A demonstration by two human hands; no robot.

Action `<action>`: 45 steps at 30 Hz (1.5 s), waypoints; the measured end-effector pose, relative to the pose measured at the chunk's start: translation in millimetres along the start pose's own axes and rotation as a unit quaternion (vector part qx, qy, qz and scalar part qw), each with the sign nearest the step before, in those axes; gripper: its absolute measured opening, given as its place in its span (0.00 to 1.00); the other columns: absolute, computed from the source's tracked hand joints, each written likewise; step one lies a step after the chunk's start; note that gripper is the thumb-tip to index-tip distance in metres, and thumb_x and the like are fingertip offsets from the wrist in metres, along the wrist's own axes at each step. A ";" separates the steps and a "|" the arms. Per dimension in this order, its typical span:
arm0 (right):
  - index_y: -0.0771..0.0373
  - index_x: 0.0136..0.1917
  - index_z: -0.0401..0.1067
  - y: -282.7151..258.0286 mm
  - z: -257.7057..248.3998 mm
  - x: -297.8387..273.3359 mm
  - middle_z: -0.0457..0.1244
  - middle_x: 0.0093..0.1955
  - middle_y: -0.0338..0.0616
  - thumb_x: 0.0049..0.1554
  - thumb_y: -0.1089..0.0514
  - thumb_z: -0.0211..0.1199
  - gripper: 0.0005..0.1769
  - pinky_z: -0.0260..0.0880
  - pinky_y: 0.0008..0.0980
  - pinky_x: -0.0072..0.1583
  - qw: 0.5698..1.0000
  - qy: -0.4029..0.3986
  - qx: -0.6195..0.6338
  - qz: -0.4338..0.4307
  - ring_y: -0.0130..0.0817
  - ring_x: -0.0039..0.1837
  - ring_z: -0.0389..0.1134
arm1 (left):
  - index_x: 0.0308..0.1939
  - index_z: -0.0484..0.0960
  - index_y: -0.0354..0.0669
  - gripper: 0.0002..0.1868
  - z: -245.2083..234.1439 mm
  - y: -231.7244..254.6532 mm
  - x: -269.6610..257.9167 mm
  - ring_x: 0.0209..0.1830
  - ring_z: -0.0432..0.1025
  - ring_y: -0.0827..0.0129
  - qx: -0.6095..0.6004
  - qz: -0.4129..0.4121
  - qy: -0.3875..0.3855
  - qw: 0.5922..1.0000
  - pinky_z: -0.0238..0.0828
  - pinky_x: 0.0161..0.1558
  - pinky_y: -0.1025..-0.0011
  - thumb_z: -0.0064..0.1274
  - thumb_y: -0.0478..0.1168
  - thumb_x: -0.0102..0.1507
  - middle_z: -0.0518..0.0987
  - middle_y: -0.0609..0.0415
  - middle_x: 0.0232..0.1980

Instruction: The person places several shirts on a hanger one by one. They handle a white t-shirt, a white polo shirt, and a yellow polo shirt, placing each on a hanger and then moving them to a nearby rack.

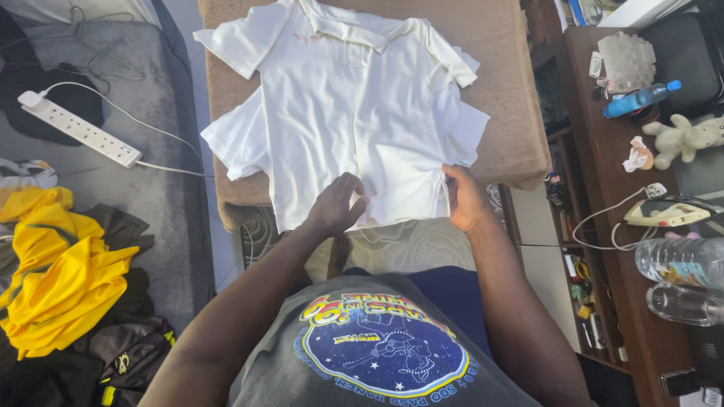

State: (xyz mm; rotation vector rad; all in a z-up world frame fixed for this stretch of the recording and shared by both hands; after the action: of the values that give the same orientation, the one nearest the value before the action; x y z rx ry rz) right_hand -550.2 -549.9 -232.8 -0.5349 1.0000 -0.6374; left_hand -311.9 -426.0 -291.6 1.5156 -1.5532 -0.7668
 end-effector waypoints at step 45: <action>0.59 0.63 0.68 -126.1 88.8 78.1 0.67 0.52 0.48 0.51 0.44 0.72 0.32 0.67 0.36 0.56 0.751 -0.190 -0.603 -0.189 0.40 0.56 0.67 | 0.58 0.76 0.41 0.23 -81.2 46.4 164.7 0.61 0.72 0.44 0.084 0.119 0.082 0.986 0.69 0.60 0.56 0.54 0.30 0.57 0.77 0.40 0.61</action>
State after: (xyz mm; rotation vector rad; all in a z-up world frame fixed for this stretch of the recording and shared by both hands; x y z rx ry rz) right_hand -471.1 -682.5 -155.0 -1.9799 0.8063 -0.1108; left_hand -255.1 -575.2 -189.7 1.4381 -1.6698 -0.3735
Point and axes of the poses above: each hand's wrist, its own x-axis towards the middle knuckle, its own z-axis out of the palm, y = z × x, the point moved 5 cm from there along x, towards the middle knuckle
